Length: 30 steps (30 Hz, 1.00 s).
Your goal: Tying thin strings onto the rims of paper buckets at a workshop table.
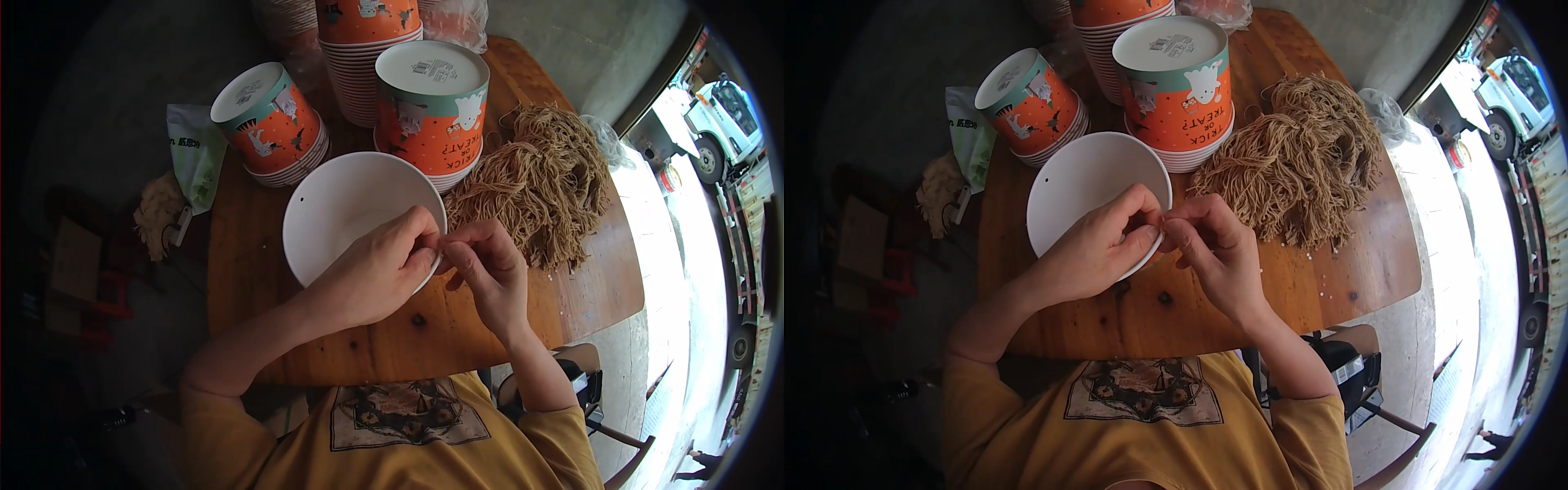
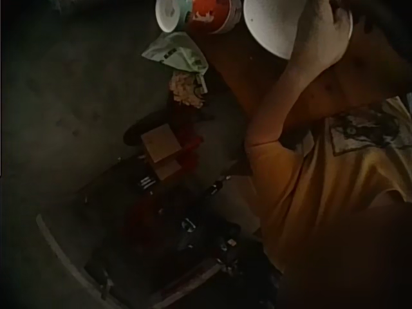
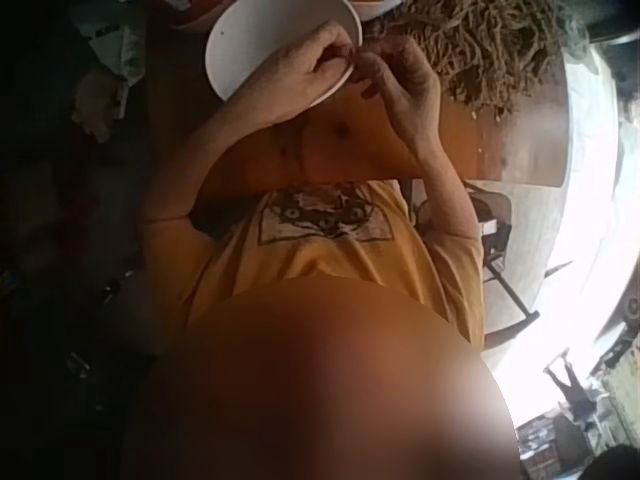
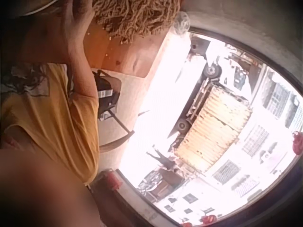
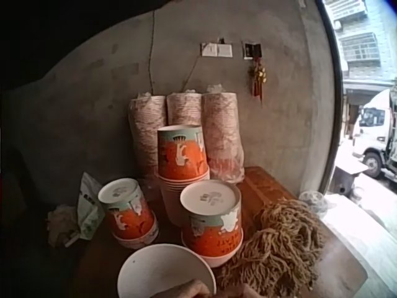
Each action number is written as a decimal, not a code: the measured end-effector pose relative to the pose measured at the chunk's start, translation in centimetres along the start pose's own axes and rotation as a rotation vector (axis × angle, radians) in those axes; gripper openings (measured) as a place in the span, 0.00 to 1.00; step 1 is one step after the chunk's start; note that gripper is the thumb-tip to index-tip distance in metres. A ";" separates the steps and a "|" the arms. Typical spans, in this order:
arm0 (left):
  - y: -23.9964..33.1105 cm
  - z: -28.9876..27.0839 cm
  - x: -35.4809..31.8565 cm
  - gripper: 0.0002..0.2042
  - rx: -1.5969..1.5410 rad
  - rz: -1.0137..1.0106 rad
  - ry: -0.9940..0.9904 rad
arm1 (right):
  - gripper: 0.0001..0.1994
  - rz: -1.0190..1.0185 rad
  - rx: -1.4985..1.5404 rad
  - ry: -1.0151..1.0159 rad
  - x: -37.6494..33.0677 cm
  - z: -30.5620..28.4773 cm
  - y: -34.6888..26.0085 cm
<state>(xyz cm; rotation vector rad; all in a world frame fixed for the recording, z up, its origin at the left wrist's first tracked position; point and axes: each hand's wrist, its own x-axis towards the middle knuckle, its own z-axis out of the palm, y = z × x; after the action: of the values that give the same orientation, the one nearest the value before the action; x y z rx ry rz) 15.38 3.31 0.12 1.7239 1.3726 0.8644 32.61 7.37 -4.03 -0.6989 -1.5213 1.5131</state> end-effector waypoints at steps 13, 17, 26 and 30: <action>1.0 0.0 -0.6 0.08 -0.157 -0.005 0.007 | 0.05 -0.027 0.150 0.000 -0.1 0.3 0.5; 1.7 0.1 -0.7 0.09 -0.023 -0.062 0.000 | 0.05 -0.098 0.122 0.016 -0.4 0.4 0.8; 0.7 0.3 -0.9 0.06 0.028 0.098 0.054 | 0.05 -0.123 -0.012 0.096 -1.3 -0.3 0.7; 1.0 0.2 -0.7 0.03 0.046 0.065 0.046 | 0.04 -0.091 0.033 0.086 -1.5 -0.3 0.4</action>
<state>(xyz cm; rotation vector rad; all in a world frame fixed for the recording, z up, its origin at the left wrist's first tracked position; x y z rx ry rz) 15.92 2.49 0.88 1.8020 1.3833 0.9201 33.52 6.24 -4.78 -0.6584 -1.4420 1.4194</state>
